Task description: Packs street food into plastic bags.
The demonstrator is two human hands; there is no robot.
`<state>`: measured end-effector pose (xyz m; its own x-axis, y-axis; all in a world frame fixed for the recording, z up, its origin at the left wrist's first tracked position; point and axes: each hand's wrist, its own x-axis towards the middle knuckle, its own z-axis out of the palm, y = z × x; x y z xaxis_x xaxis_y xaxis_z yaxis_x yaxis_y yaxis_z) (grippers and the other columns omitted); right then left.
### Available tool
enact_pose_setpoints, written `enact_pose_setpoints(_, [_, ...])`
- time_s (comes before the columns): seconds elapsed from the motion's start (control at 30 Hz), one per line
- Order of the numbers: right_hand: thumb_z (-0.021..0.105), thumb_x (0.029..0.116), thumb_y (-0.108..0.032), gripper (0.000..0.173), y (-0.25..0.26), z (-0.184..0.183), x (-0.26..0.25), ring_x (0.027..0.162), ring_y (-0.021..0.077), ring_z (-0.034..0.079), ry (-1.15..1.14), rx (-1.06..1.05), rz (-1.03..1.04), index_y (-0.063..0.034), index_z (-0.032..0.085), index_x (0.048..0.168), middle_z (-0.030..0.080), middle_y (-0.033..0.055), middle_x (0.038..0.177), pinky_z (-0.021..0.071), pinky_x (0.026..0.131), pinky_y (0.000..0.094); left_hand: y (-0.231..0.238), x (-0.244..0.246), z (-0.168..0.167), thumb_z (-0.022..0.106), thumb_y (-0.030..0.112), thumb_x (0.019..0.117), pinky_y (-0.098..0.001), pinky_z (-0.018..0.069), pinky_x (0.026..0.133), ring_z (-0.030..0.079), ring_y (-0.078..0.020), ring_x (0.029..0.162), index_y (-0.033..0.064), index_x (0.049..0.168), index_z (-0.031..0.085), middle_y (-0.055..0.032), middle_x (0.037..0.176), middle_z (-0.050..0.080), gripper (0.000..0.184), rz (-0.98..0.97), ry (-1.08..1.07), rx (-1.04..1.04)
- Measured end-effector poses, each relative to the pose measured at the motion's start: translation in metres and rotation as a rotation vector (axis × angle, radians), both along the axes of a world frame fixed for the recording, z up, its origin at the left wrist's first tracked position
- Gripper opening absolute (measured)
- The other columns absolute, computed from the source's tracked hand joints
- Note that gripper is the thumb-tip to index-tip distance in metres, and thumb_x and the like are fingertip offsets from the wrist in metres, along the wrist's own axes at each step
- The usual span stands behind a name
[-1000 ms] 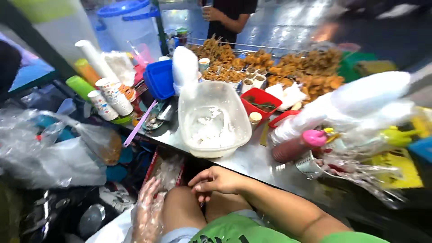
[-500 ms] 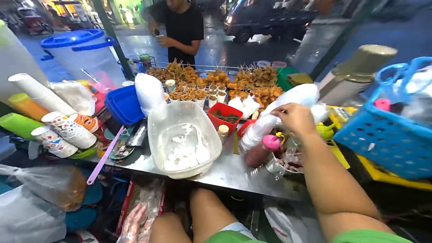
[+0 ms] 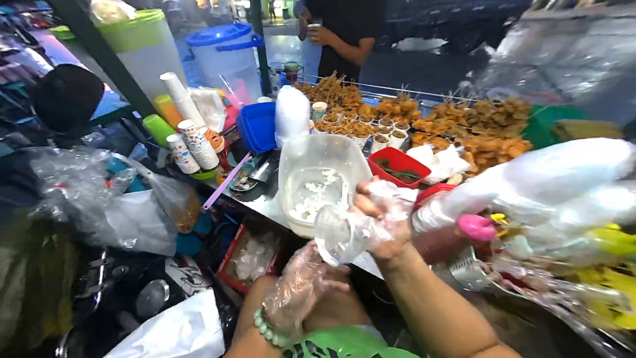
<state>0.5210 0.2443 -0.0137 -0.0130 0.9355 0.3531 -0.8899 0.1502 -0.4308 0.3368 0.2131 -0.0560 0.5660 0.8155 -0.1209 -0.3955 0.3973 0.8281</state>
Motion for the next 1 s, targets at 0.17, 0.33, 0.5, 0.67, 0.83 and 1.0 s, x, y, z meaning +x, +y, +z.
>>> enact_pose_setpoints(0.17, [0.042, 0.1041, -0.012, 0.024, -0.001, -0.025, -0.014, 0.049, 0.0017, 0.055, 0.110, -0.181, 0.102, -0.0115, 0.065, 0.097, 0.061, -0.0058, 0.065, 0.0520, 0.052, 0.0169, 0.006, -0.002, 0.009, 0.026, 0.023, 0.1118, -0.0247, 0.0580, 0.055, 0.071, -0.0133, 0.069, 0.0070, 0.108, 0.063, -0.0050, 0.086, 0.072, 0.041, 0.112, -0.049, -0.136])
enact_pose_setpoints(0.33, [0.041, 0.1085, -0.023, 0.032, -0.008, -0.040, -0.008, 0.050, -0.0024, 0.054, -0.049, -0.152, 0.104, -0.0159, 0.067, 0.092, 0.061, -0.0102, 0.066, 0.0499, 0.052, 0.0138, 0.008, -0.005, 0.004, 0.024, 0.026, 0.1082, -0.0270, 0.0581, 0.053, 0.072, -0.0151, 0.071, 0.0065, 0.109, 0.064, -0.0065, 0.090, 0.075, 0.045, 0.020, 0.012, -0.071])
enact_pose_setpoints(0.5, [0.034, 0.1056, -0.048, 0.058, -0.016, -0.034, 0.007, 0.059, -0.0051, 0.054, -1.226, 0.086, 0.038, -0.0137, 0.064, 0.071, 0.059, -0.0135, 0.064, 0.0460, 0.058, 0.0183, 0.002, 0.006, 0.004, 0.059, -0.010, 0.0910, -0.0212, 0.0585, 0.069, 0.068, -0.0044, 0.072, -0.0060, 0.104, 0.064, -0.0018, 0.084, 0.070, 0.014, 0.438, 0.357, 0.269])
enact_pose_setpoints(0.67, [0.074, 0.0849, -0.022, 0.021, -0.013, -0.052, -0.006, 0.070, -0.0011, 0.056, -1.415, 0.116, -0.410, -0.0018, 0.068, 0.082, 0.064, -0.0005, 0.075, 0.0467, 0.067, 0.0183, -0.003, 0.009, 0.008, 0.063, -0.013, 0.0890, -0.0215, 0.0585, 0.082, 0.070, -0.0045, 0.088, -0.0092, 0.102, 0.065, -0.0058, 0.095, 0.073, 0.014, 0.632, 0.373, 0.399])
enact_pose_setpoints(0.83, [0.058, 0.0896, 0.004, 0.011, -0.011, -0.057, -0.013, 0.076, -0.0009, 0.064, -0.971, -0.138, -0.429, -0.0023, 0.059, 0.098, 0.069, -0.0029, 0.089, 0.0541, 0.070, 0.0174, -0.004, -0.002, -0.003, 0.054, -0.007, 0.0916, -0.0248, 0.0600, 0.074, 0.070, -0.0067, 0.080, 0.0022, 0.112, 0.062, 0.0006, 0.092, 0.073, 0.024, 0.365, 0.022, 0.383])
enact_pose_setpoints(1.0, [0.046, 0.0928, -0.003, 0.022, -0.022, -0.033, -0.011, 0.060, 0.0043, 0.063, -0.583, -0.295, 0.143, -0.0112, 0.060, 0.107, 0.065, -0.0066, 0.068, 0.0558, 0.059, 0.0231, 0.017, -0.003, 0.000, 0.071, -0.005, 0.0817, -0.0184, 0.0511, 0.064, 0.057, -0.0017, 0.066, -0.0121, 0.122, 0.057, 0.0005, 0.077, 0.058, 0.043, 0.674, 0.528, 0.461])
